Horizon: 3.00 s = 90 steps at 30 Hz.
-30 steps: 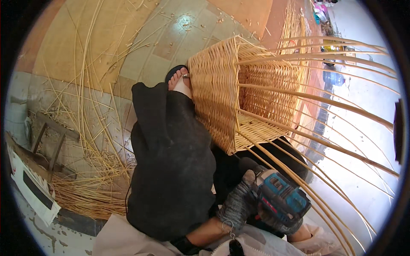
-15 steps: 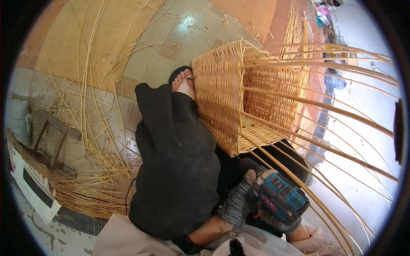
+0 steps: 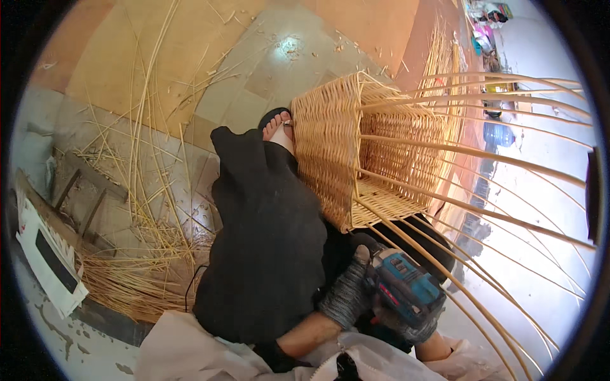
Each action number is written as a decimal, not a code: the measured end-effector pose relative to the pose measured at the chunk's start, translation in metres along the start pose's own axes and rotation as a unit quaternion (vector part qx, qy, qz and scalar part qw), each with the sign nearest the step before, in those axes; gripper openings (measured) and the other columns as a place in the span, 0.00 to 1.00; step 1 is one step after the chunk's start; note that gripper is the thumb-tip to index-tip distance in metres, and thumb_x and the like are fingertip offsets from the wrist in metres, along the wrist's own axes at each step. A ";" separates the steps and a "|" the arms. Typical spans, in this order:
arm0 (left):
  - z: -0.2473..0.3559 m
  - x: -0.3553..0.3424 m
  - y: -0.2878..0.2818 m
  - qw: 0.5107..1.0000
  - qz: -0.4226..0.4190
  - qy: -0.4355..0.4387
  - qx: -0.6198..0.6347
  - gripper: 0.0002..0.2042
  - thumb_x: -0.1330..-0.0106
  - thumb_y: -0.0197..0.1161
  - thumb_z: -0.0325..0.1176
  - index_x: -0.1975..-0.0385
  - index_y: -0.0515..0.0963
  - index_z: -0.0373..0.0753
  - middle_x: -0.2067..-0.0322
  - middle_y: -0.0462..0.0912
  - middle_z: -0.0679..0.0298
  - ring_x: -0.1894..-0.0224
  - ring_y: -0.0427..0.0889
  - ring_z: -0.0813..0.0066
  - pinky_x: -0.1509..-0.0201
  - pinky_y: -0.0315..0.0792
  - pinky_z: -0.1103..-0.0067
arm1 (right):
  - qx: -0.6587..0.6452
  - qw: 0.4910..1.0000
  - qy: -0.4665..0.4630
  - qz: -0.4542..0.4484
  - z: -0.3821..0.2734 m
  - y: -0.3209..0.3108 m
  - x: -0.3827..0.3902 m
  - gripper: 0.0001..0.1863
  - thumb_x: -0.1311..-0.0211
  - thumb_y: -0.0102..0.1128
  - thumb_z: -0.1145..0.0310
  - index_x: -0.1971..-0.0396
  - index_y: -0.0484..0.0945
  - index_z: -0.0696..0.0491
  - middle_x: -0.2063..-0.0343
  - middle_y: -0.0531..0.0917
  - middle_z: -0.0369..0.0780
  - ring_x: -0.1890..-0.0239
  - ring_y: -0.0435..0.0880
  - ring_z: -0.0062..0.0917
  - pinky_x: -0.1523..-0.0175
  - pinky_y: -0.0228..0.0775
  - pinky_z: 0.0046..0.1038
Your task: The recorder is weaving a rectangular basket, measuring it with a tape measure, and using various tools like pliers and an electric drill.
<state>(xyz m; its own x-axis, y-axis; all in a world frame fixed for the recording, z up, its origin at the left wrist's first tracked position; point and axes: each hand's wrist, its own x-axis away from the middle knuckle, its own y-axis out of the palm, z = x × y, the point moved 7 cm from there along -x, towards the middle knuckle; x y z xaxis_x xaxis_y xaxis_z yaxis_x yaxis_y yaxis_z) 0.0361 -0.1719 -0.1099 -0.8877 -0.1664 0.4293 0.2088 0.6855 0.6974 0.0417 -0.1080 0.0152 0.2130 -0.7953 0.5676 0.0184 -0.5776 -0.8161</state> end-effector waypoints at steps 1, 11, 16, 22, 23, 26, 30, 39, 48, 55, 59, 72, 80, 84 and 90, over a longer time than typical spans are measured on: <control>0.006 0.009 0.014 0.999 -0.027 0.034 -0.005 0.32 0.39 0.48 0.62 0.49 0.70 0.37 0.54 0.76 0.57 0.51 0.72 0.65 0.43 0.66 0.72 | -0.006 1.000 0.000 0.030 -0.001 -0.004 0.000 0.22 0.56 0.65 0.71 0.55 0.77 0.52 0.59 0.81 0.39 0.57 0.80 0.34 0.52 0.73 0.32; -0.034 0.033 0.032 0.990 -0.135 -0.014 -0.038 0.30 0.41 0.51 0.63 0.52 0.72 0.41 0.60 0.79 0.60 0.59 0.78 0.68 0.51 0.72 0.72 | -0.111 0.988 -0.020 0.104 -0.005 -0.032 0.043 0.31 0.55 0.62 0.53 0.47 0.73 0.46 0.53 0.77 0.42 0.56 0.78 0.36 0.54 0.70 0.37; -0.088 0.067 0.051 0.955 -0.206 -0.055 -0.204 0.27 0.42 0.53 0.63 0.61 0.75 0.43 0.68 0.77 0.64 0.65 0.76 0.72 0.60 0.73 0.77 | -0.295 0.947 0.040 0.124 0.002 -0.032 0.125 0.30 0.53 0.62 0.57 0.47 0.71 0.47 0.54 0.77 0.42 0.56 0.78 0.34 0.53 0.70 0.36; -0.126 0.051 -0.009 0.961 -0.103 -0.066 -0.248 0.26 0.45 0.52 0.67 0.67 0.73 0.48 0.71 0.73 0.70 0.71 0.71 0.77 0.72 0.68 0.82 | -0.532 0.819 0.084 0.197 0.005 0.040 0.178 0.29 0.51 0.63 0.61 0.46 0.70 0.49 0.54 0.77 0.41 0.56 0.78 0.32 0.53 0.71 0.35; -0.124 0.061 -0.006 0.955 -0.101 -0.034 -0.277 0.26 0.45 0.51 0.67 0.67 0.73 0.49 0.72 0.73 0.70 0.72 0.70 0.77 0.74 0.66 0.82 | -0.551 0.805 0.085 0.204 0.003 0.048 0.185 0.29 0.51 0.63 0.62 0.46 0.69 0.49 0.54 0.77 0.41 0.56 0.78 0.31 0.53 0.71 0.35; -0.128 0.078 0.002 0.930 -0.113 0.004 -0.349 0.26 0.44 0.50 0.67 0.65 0.73 0.49 0.75 0.72 0.72 0.74 0.69 0.79 0.76 0.63 0.83 | -0.593 0.772 0.085 0.210 0.002 0.073 0.208 0.29 0.50 0.64 0.64 0.45 0.68 0.50 0.55 0.77 0.41 0.56 0.78 0.30 0.53 0.71 0.35; -0.143 0.061 0.004 0.918 -0.122 -0.016 -0.378 0.26 0.42 0.49 0.66 0.61 0.73 0.49 0.77 0.72 0.72 0.76 0.68 0.81 0.79 0.60 0.84 | -0.600 0.762 0.092 0.223 0.017 0.087 0.229 0.29 0.49 0.64 0.67 0.45 0.67 0.51 0.55 0.77 0.40 0.56 0.78 0.28 0.52 0.71 0.34; -0.151 -0.001 -0.016 0.925 -0.084 -0.079 -0.363 0.30 0.40 0.45 0.66 0.44 0.67 0.54 0.64 0.78 0.73 0.76 0.68 0.81 0.80 0.60 0.85 | -0.718 0.633 0.129 0.258 0.041 0.103 0.211 0.33 0.56 0.66 0.75 0.46 0.66 0.51 0.62 0.79 0.39 0.66 0.80 0.25 0.62 0.75 0.30; -0.109 -0.072 -0.005 0.956 -0.097 -0.053 -0.272 0.26 0.40 0.47 0.65 0.52 0.72 0.54 0.73 0.76 0.73 0.80 0.68 0.80 0.84 0.60 0.83 | -0.761 0.591 0.233 0.128 0.107 0.121 0.163 0.22 0.50 0.63 0.75 0.53 0.71 0.51 0.65 0.80 0.36 0.68 0.80 0.24 0.71 0.74 0.24; -0.100 -0.087 -0.011 0.967 -0.101 -0.034 -0.233 0.26 0.42 0.50 0.65 0.53 0.73 0.53 0.69 0.77 0.70 0.79 0.69 0.79 0.83 0.63 0.82 | -0.765 0.585 0.247 0.105 0.116 0.117 0.146 0.21 0.51 0.64 0.74 0.54 0.72 0.51 0.67 0.80 0.37 0.74 0.79 0.23 0.74 0.73 0.24; -0.101 -0.083 -0.008 0.968 -0.115 -0.037 -0.219 0.26 0.42 0.50 0.65 0.53 0.73 0.53 0.68 0.77 0.69 0.78 0.69 0.79 0.82 0.65 0.81 | -0.762 0.586 0.256 0.105 0.115 0.116 0.147 0.20 0.51 0.65 0.74 0.55 0.73 0.52 0.69 0.81 0.37 0.77 0.78 0.23 0.75 0.72 0.24; -0.093 -0.072 -0.003 0.981 -0.065 -0.019 -0.181 0.25 0.40 0.48 0.64 0.57 0.74 0.50 0.76 0.76 0.71 0.82 0.68 0.80 0.85 0.63 0.84 | -0.738 0.608 0.285 0.061 0.114 0.110 0.139 0.22 0.53 0.68 0.75 0.56 0.73 0.51 0.67 0.81 0.36 0.74 0.79 0.21 0.72 0.73 0.23; -0.092 -0.089 -0.011 0.984 -0.090 -0.037 -0.150 0.28 0.43 0.48 0.67 0.57 0.74 0.50 0.72 0.77 0.69 0.78 0.72 0.78 0.83 0.64 0.82 | -0.702 0.661 0.255 0.078 0.118 0.094 0.124 0.20 0.53 0.68 0.73 0.56 0.74 0.52 0.68 0.81 0.37 0.75 0.79 0.22 0.73 0.73 0.25; -0.090 -0.094 -0.012 0.984 -0.106 -0.033 -0.141 0.28 0.41 0.46 0.66 0.55 0.73 0.49 0.65 0.78 0.66 0.70 0.76 0.74 0.75 0.73 0.79 | -0.662 0.698 0.264 0.068 0.122 0.090 0.120 0.17 0.53 0.67 0.71 0.60 0.75 0.55 0.74 0.81 0.39 0.83 0.77 0.24 0.79 0.73 0.26; -0.091 -0.072 0.021 0.976 -0.208 -0.051 -0.050 0.29 0.40 0.47 0.63 0.49 0.70 0.47 0.52 0.76 0.62 0.48 0.73 0.62 0.47 0.71 0.64 | -0.442 0.862 0.245 0.037 0.140 0.097 0.117 0.17 0.52 0.67 0.71 0.60 0.75 0.51 0.75 0.79 0.34 0.76 0.77 0.23 0.71 0.73 0.25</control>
<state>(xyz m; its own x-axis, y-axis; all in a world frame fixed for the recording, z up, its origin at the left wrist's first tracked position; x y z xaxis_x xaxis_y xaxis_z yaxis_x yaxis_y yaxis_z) 0.1416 -0.2105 -0.0735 -0.9396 -0.3397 0.0412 -0.1433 0.4999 0.8541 0.2051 -0.2314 -0.0130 -0.2609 -0.6928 0.6723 -0.7756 -0.2642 -0.5732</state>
